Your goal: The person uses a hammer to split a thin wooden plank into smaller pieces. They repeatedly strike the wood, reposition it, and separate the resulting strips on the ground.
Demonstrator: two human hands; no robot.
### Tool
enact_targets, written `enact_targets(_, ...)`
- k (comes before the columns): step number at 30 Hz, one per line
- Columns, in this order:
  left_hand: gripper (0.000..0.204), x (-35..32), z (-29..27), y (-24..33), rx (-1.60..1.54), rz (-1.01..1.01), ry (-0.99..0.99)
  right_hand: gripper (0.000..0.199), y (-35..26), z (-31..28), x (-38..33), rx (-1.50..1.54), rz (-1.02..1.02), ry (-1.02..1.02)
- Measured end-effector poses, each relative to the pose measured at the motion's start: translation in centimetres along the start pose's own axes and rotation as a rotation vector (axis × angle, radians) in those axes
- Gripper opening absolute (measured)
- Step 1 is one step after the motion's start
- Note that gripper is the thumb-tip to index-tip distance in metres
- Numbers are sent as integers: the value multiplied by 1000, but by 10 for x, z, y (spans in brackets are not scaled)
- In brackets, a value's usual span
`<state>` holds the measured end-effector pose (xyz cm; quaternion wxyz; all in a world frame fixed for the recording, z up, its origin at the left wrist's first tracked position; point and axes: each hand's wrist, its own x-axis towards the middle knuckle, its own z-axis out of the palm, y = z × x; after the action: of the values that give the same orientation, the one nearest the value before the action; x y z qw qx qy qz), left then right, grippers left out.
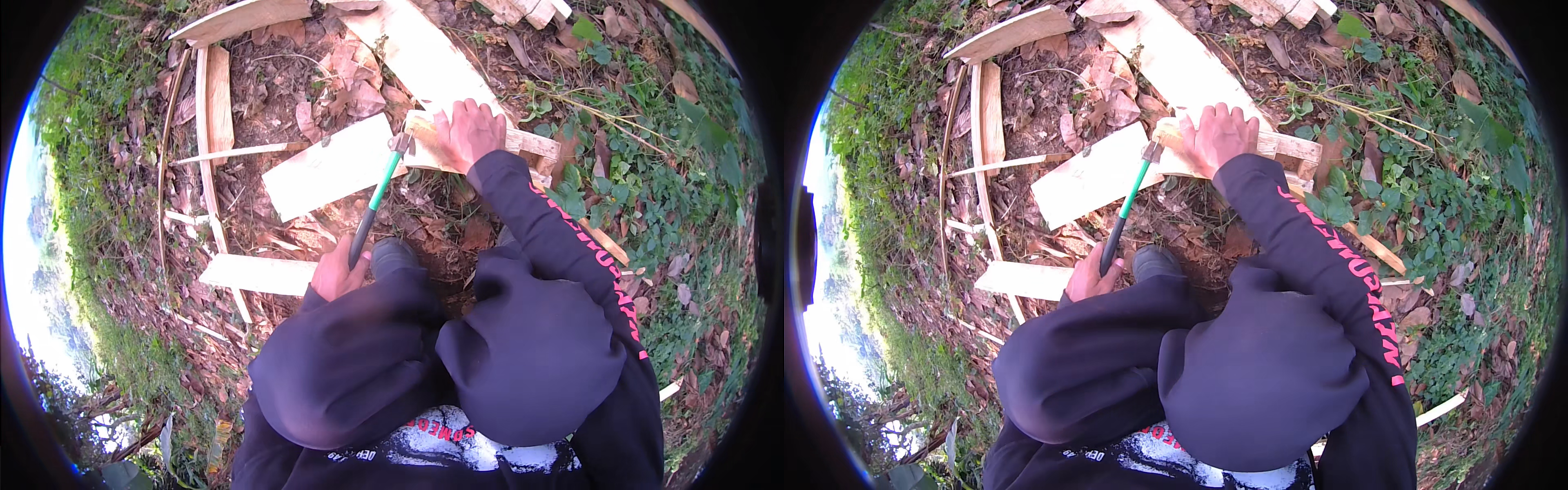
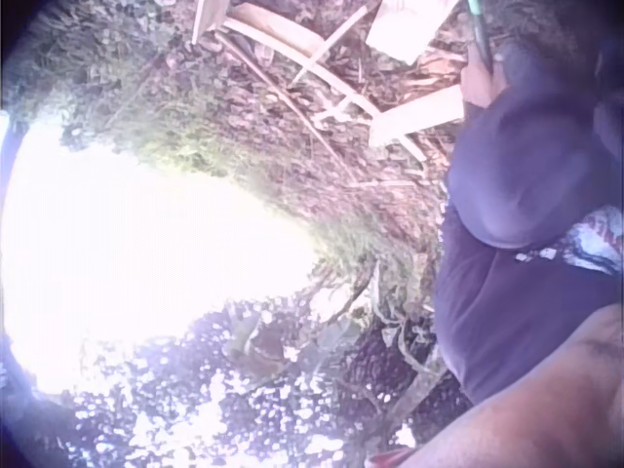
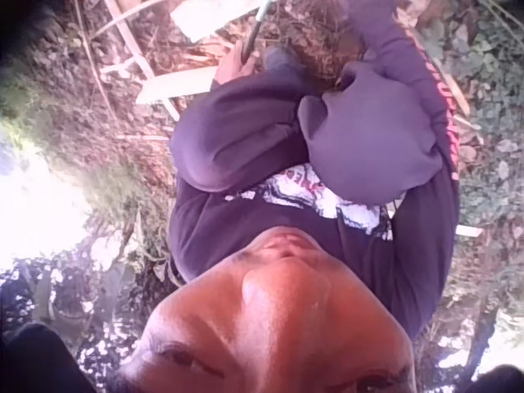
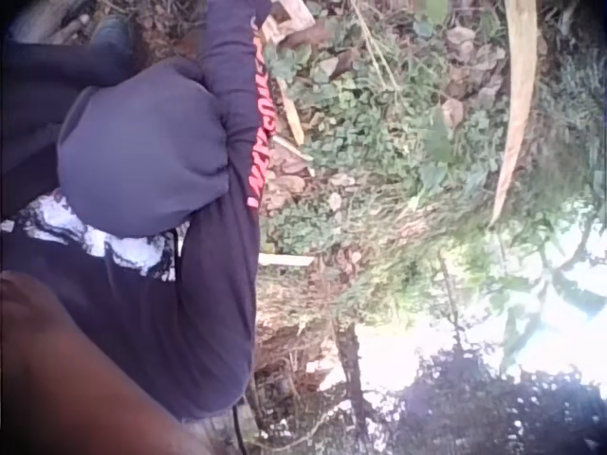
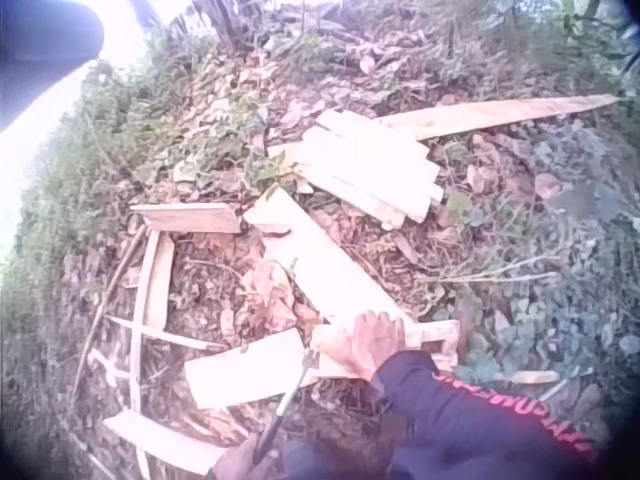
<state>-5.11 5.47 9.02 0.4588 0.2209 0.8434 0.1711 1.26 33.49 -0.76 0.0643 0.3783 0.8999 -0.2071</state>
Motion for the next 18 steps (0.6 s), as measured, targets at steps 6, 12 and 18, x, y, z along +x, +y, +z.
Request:
enact_targets(6, 40, 34, 18, -54, 59, 19, 64, 46, -17, -1, 7, -44, -52, 4)
enact_targets(12, 38, 5, 41, -45, 59, 77, 119, 41, 51, 46, -6, -222, -615, 351)
enact_targets(18, 36, 26, 44, -81, -326, 264, 249, 48, 6, 31, 1, 117, -264, 104)
